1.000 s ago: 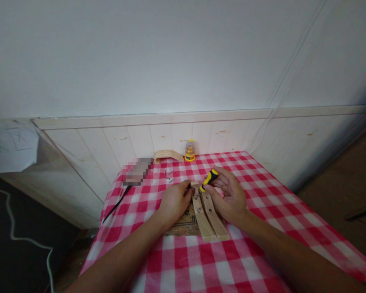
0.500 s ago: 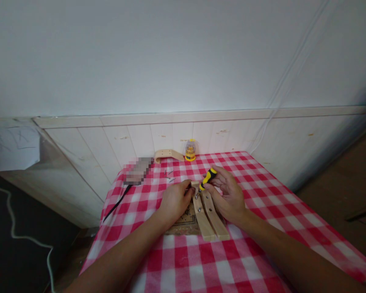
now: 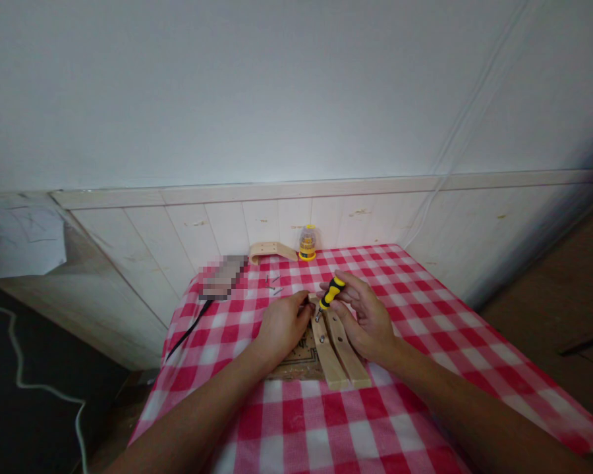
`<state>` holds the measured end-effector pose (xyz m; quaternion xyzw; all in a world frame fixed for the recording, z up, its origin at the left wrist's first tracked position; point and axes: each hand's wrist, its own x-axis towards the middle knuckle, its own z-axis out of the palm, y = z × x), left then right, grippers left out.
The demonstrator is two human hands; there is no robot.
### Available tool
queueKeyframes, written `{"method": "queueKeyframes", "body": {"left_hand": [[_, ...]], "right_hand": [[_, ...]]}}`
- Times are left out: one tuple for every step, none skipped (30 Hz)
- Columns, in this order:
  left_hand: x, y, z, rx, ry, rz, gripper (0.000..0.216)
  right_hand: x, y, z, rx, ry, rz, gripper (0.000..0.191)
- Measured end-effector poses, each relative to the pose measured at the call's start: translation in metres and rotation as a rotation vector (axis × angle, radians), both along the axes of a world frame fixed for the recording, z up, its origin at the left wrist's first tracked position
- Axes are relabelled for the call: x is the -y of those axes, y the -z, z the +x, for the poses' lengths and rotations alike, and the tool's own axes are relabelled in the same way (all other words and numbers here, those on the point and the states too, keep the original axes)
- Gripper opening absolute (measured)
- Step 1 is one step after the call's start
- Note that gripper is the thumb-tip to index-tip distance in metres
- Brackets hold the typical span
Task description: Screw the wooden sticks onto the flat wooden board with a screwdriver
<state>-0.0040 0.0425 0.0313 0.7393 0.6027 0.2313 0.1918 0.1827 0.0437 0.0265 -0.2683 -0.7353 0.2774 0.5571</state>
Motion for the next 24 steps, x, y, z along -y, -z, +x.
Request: {"method": "queueKeyframes", "body": {"left_hand": [[0.0,0.0,0.0,-0.001,0.0,-0.001,0.025],[0.0,0.001,0.0,-0.002,-0.001,-0.002,0.025],[-0.001,0.001,0.0,-0.003,-0.001,-0.004,0.024],[-0.001,0.001,0.0,-0.004,-0.002,-0.005,0.024],[-0.001,0.001,0.0,-0.005,-0.003,-0.006,0.024],[-0.001,0.001,-0.001,-0.005,-0.004,-0.007,0.024],[0.0,0.001,-0.001,-0.005,-0.006,-0.007,0.024],[0.0,0.001,-0.001,-0.004,-0.007,-0.008,0.024],[0.0,0.001,-0.001,-0.004,-0.008,-0.008,0.023],[0.0,0.001,0.0,-0.003,-0.009,-0.008,0.023],[0.0,0.001,0.0,-0.002,-0.009,-0.008,0.023],[0.0,0.001,0.0,-0.001,-0.008,-0.008,0.023],[0.0,0.001,0.0,0.0,-0.007,-0.007,0.023],[0.0,0.001,0.0,0.001,-0.006,-0.006,0.024],[0.0,0.001,0.0,0.001,-0.005,-0.006,0.024],[0.0,0.0,0.0,0.002,-0.006,-0.006,0.024],[0.0,0.0,0.0,0.002,-0.007,-0.005,0.024],[0.001,0.0,0.0,0.002,-0.008,-0.006,0.024],[0.001,0.0,0.0,0.002,-0.01,-0.006,0.024],[0.001,0.0,0.0,0.002,-0.011,-0.006,0.023],[0.001,0.0,0.0,0.003,-0.011,-0.006,0.023],[0.001,0.0,0.0,0.004,-0.011,-0.005,0.023],[0.001,0.0,0.0,0.004,-0.011,-0.004,0.023],[0.001,0.0,0.0,0.005,-0.011,-0.003,0.023]], "right_hand": [[0.0,0.0,0.0,0.008,0.028,0.018,0.044],[-0.001,0.001,0.001,0.015,0.057,0.034,0.045],[-0.002,0.001,0.001,0.02,0.08,0.045,0.046],[-0.003,0.001,0.001,0.023,0.094,0.052,0.046],[-0.004,0.001,0.001,0.022,0.101,0.056,0.047],[-0.004,0.001,0.001,0.018,0.108,0.057,0.047],[-0.005,0.001,0.001,0.016,0.114,0.058,0.047],[-0.005,0.001,0.0,0.014,0.123,0.06,0.047],[-0.006,0.001,0.0,0.013,0.131,0.063,0.047],[-0.006,0.0,0.0,0.013,0.139,0.064,0.047],[-0.006,0.0,0.0,0.014,0.145,0.065,0.046],[-0.006,0.0,0.0,0.013,0.15,0.066,0.046],[-0.006,0.0,-0.001,0.013,0.153,0.066,0.046],[-0.006,0.0,-0.001,0.014,0.154,0.066,0.046],[-0.005,0.0,-0.001,0.015,0.155,0.065,0.046],[-0.005,0.0,-0.001,0.014,0.158,0.065,0.046],[-0.004,-0.001,-0.001,0.007,0.162,0.067,0.046],[-0.003,-0.001,-0.001,-0.006,0.172,0.072,0.046],[-0.002,-0.001,-0.001,-0.024,0.181,0.077,0.046],[-0.001,-0.002,-0.001,-0.045,0.188,0.083,0.047],[0.001,-0.003,-0.001,-0.064,0.189,0.086,0.047],[0.003,-0.005,-0.001,-0.075,0.18,0.085,0.048],[0.005,-0.006,0.0,-0.08,0.163,0.08,0.048],[0.007,-0.008,0.0,-0.079,0.141,0.071,0.048]]}}
